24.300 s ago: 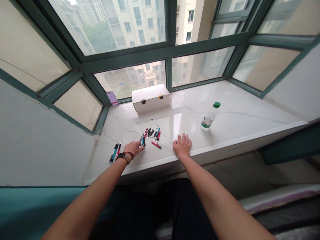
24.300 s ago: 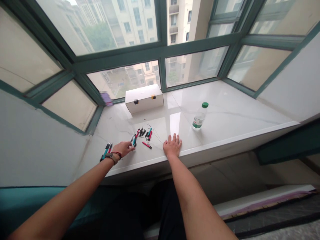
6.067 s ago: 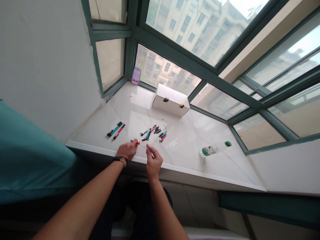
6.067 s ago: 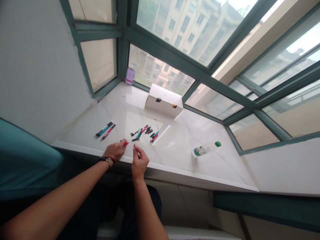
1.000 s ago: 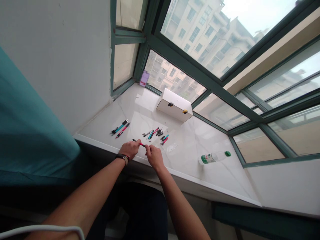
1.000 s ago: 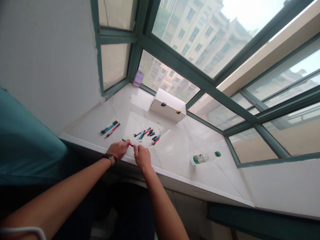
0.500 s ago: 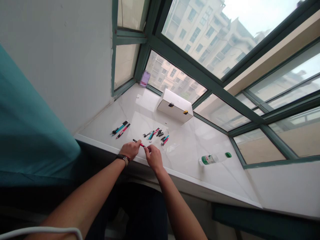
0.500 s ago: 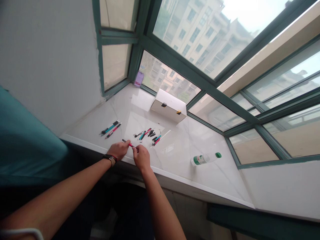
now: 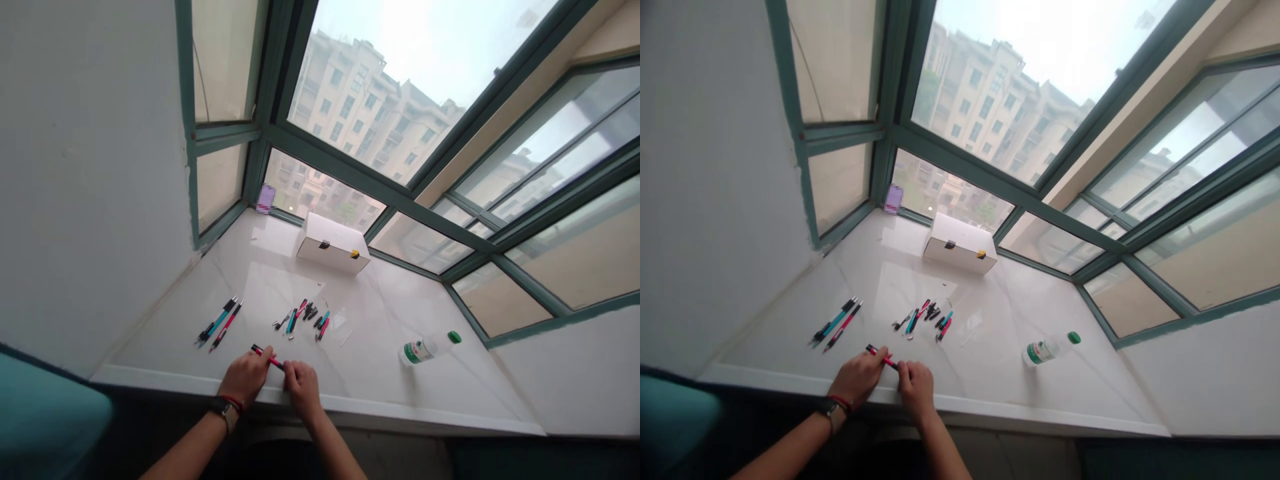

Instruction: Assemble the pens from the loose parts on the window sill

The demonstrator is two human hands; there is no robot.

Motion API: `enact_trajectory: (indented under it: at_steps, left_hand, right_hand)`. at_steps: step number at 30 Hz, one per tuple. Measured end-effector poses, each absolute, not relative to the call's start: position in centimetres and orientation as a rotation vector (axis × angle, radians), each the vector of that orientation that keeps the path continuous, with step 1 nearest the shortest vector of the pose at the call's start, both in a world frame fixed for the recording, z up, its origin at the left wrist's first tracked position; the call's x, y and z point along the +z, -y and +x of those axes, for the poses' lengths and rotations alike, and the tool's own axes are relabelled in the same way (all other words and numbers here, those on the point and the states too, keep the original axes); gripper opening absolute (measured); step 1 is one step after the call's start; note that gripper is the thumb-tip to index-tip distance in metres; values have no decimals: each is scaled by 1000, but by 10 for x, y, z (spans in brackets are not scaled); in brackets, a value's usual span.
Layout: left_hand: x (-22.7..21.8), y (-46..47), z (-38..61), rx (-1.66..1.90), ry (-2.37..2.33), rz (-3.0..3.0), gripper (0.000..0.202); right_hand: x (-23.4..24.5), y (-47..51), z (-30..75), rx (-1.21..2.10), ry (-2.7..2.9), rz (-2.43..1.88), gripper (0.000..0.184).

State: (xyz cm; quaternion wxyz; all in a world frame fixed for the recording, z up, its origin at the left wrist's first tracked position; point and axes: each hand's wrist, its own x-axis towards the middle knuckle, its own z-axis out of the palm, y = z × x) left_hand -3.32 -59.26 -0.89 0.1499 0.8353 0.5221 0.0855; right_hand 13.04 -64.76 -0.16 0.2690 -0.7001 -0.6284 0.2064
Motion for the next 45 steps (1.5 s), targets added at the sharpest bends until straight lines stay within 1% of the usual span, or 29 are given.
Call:
enact_trajectory:
  at_steps: [7,14,17,20,22,25,30,32,35,45]
  left_hand:
    - [-15,591,-30,264,-1506,2344,36]
    - [0,596,-30,262,-1600,2307,34]
    - [13,600,-30,245,-1645,2258,34]
    - [20,603,-28,242,-1693,2242,35]
    - [20,604,-26,222,-1727,2242,34]
    - [19,604,-22,180,-1786,2253,34]
    - [17,603,-17,98,-1859,2281,33]
    - [15,602,-16,66,-1885,2288,35]
    - [14,601,-14,27,-1916,2291,37]
    - [24,604,-8,0,-1947,2264,38]
  right_hand:
    - [-13,653,123,371,1672,-1895,39]
    - [-7,652,123,302,1650,-1882,39]
    - [-1,652,123,384,1604,-1850,47]
    - [5,655,130,640,1539,-1715,59]
    - [8,658,144,748,1496,-1650,60]
    - [14,664,180,668,1516,-1706,50]
    - [11,665,242,310,1590,-1959,35]
    - [5,662,249,194,1673,-1996,26]
    - [0,657,246,154,1826,-1977,15]
    - [2,656,244,193,1870,-2015,15]
